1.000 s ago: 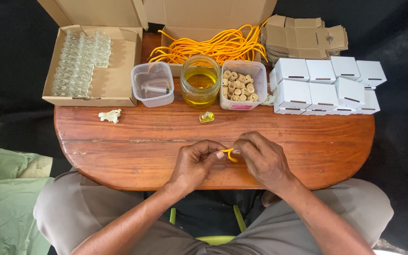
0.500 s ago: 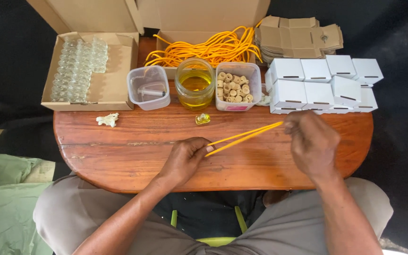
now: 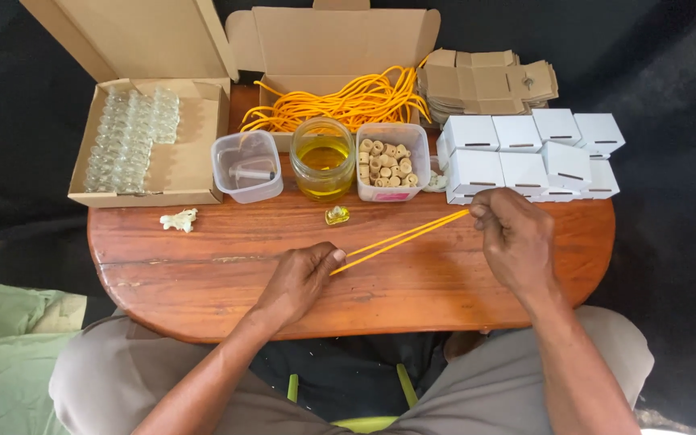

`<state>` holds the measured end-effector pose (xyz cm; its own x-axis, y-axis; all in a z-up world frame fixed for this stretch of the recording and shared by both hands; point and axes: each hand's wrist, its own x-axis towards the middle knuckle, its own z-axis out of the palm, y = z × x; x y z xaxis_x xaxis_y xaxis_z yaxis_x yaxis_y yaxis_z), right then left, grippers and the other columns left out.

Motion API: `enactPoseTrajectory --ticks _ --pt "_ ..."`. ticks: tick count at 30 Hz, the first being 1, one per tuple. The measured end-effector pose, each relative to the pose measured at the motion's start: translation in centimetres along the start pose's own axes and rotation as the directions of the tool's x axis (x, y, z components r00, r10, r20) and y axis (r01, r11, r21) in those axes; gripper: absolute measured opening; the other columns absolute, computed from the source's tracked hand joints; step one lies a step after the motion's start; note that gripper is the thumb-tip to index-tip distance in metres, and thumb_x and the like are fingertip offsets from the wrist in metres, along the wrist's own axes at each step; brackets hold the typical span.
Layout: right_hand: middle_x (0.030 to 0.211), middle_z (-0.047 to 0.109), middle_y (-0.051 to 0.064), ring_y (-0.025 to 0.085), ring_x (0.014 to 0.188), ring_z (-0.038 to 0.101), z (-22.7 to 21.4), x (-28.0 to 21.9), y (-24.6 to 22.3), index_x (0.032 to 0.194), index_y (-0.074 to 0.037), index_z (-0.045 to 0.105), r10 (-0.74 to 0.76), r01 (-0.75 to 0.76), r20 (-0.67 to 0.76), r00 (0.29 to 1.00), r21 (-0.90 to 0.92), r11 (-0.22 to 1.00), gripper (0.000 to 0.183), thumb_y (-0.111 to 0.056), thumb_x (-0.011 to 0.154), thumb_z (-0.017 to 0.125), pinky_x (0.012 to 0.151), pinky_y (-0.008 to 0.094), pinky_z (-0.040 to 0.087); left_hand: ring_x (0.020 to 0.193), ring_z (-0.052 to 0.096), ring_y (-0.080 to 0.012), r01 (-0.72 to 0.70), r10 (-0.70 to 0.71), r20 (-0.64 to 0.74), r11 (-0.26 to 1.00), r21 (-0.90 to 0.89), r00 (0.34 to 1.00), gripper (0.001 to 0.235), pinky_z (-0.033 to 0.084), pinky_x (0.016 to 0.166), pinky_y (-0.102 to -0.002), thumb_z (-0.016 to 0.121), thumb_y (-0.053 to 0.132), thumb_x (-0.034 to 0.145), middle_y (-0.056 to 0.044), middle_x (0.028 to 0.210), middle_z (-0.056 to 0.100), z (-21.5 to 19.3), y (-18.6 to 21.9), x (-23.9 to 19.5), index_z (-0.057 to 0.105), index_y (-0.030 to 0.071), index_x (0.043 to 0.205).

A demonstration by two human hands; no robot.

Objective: Assembling perfume bottle accessories by threading yellow cords through wooden beads and placing them into small white boxes.

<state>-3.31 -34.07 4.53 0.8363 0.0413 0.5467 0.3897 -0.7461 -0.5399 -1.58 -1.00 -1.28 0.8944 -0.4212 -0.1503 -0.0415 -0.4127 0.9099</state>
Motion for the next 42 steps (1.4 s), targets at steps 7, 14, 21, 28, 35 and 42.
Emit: enactPoseTrajectory --ticks 7,14,21,28,35,42 --pt "0.072 0.068 0.009 0.032 0.073 0.072 2.8 -2.1 0.3 0.092 -0.012 0.071 0.098 -0.083 0.115 0.989 -0.128 0.988 0.012 -0.006 0.100 0.065 0.068 0.041 0.056 0.093 0.074 -0.0398 0.107 -0.114 -0.007 0.909 0.403 0.993 0.034 0.058 0.078 -0.053 0.050 0.041 0.103 -0.011 0.088 0.079 -2.8 1.5 0.3 0.071 0.017 0.094" --pt "0.079 0.070 0.012 0.036 0.077 0.075 6.0 -3.1 -4.3 0.097 -0.014 0.068 0.063 -0.007 0.369 0.927 -0.153 0.988 0.011 -0.006 0.094 0.061 0.066 0.045 0.061 0.091 0.072 -0.0267 -0.047 0.287 -0.191 0.654 0.755 0.939 0.016 0.060 0.070 -0.040 0.062 0.023 0.091 -0.004 0.091 0.070 -0.8 0.3 -0.8 0.072 0.020 0.103" --pt "0.075 0.056 0.007 0.020 0.060 0.053 6.7 -2.8 -8.5 0.082 -0.006 0.050 -0.169 0.116 0.424 0.890 0.148 0.982 0.019 0.009 0.091 0.056 0.052 0.034 0.044 0.106 0.073 -0.0341 -0.340 0.345 -0.036 0.935 0.097 0.938 0.031 0.055 0.090 -0.039 0.055 0.013 0.099 -0.016 0.119 0.075 3.3 2.6 -2.0 0.063 0.003 0.127" --pt "0.086 0.062 0.007 0.025 0.067 0.064 7.0 -3.3 -7.0 0.088 -0.008 0.055 -0.045 -0.025 0.513 0.857 0.130 0.991 0.011 -0.006 0.099 0.057 0.058 0.037 0.050 0.084 0.076 -0.0242 -0.297 0.296 -0.144 0.955 0.021 0.944 0.015 0.055 0.080 -0.035 0.067 0.015 0.093 -0.006 0.093 0.083 4.5 1.0 -1.1 0.080 0.011 0.098" --pt "0.087 0.065 0.008 0.021 0.072 0.065 7.1 -2.7 -6.3 0.101 -0.005 0.064 0.080 -0.272 0.499 0.863 0.324 0.906 0.012 -0.004 0.100 0.052 0.066 0.032 0.051 0.073 0.071 -0.0160 -0.236 0.217 -0.186 0.968 -0.086 0.958 0.016 0.052 0.069 -0.030 0.064 0.021 0.097 -0.001 0.088 0.080 4.2 1.9 -0.3 0.078 0.013 0.095" --pt "0.093 0.073 0.011 0.022 0.078 0.073 8.3 -2.7 -5.7 0.102 -0.001 0.070 0.043 -0.175 0.337 0.940 0.373 0.911 0.015 -0.005 0.098 0.057 0.073 0.030 0.060 0.080 0.078 -0.0183 -0.339 0.302 -0.282 0.936 -0.092 0.911 0.025 0.057 0.074 -0.030 0.062 0.026 0.099 -0.005 0.094 0.083 4.7 1.2 0.4 0.079 0.008 0.099"
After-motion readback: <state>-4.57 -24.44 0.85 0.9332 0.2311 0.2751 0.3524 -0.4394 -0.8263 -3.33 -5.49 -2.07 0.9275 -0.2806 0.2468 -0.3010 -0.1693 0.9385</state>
